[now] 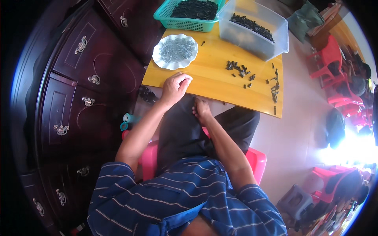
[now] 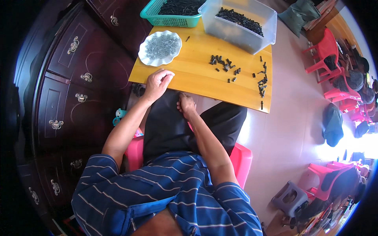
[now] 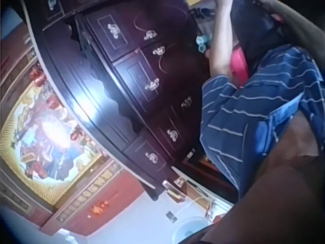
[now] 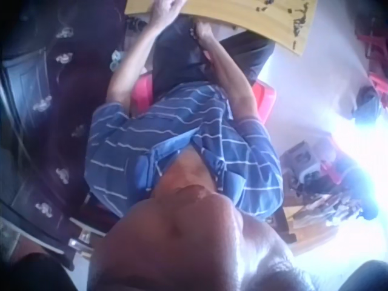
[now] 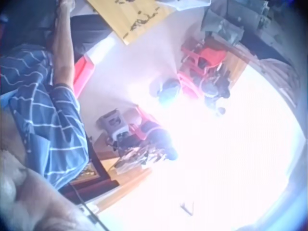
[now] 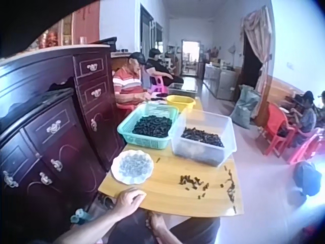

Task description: The person picks up small black plastic components and pins from the table and assembles them together by hand.

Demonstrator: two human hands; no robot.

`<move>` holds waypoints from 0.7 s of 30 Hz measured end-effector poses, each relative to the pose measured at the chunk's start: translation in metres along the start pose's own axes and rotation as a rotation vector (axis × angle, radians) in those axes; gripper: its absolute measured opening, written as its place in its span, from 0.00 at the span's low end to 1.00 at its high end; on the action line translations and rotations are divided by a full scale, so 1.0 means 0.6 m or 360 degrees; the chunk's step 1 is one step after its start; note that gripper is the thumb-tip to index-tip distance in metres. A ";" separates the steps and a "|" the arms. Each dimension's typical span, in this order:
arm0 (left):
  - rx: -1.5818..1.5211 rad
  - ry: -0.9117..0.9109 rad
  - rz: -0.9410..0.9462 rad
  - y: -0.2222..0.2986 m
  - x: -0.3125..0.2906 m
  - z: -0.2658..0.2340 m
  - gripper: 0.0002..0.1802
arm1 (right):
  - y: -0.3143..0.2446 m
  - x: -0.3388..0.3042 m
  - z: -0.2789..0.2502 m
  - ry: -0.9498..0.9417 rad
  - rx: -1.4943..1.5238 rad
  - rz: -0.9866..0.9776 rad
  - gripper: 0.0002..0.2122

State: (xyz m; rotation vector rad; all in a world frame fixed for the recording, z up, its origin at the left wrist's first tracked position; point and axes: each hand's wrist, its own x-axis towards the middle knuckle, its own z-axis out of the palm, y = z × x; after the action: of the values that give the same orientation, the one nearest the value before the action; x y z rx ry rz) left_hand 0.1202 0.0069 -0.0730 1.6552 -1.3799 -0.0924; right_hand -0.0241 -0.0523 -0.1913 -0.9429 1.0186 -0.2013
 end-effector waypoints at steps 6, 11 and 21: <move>0.0023 0.0043 -0.0055 0.001 -0.003 0.002 0.02 | 0.008 0.014 0.006 0.0243 -0.0599 -0.0229 0.27; 0.0060 0.0093 -0.0012 0.004 -0.003 0.009 0.03 | 0.030 0.018 -0.007 0.0332 -0.0612 -0.0386 0.26; 0.0043 0.0131 0.0054 0.005 -0.007 0.003 0.03 | 0.007 -0.126 -0.062 -0.0841 0.1132 0.0592 0.14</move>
State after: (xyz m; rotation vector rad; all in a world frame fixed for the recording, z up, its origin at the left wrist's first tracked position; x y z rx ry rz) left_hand 0.1153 0.0095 -0.0739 1.6388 -1.3514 0.0140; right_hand -0.0961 -0.0296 -0.1531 -0.1273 0.5412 0.0092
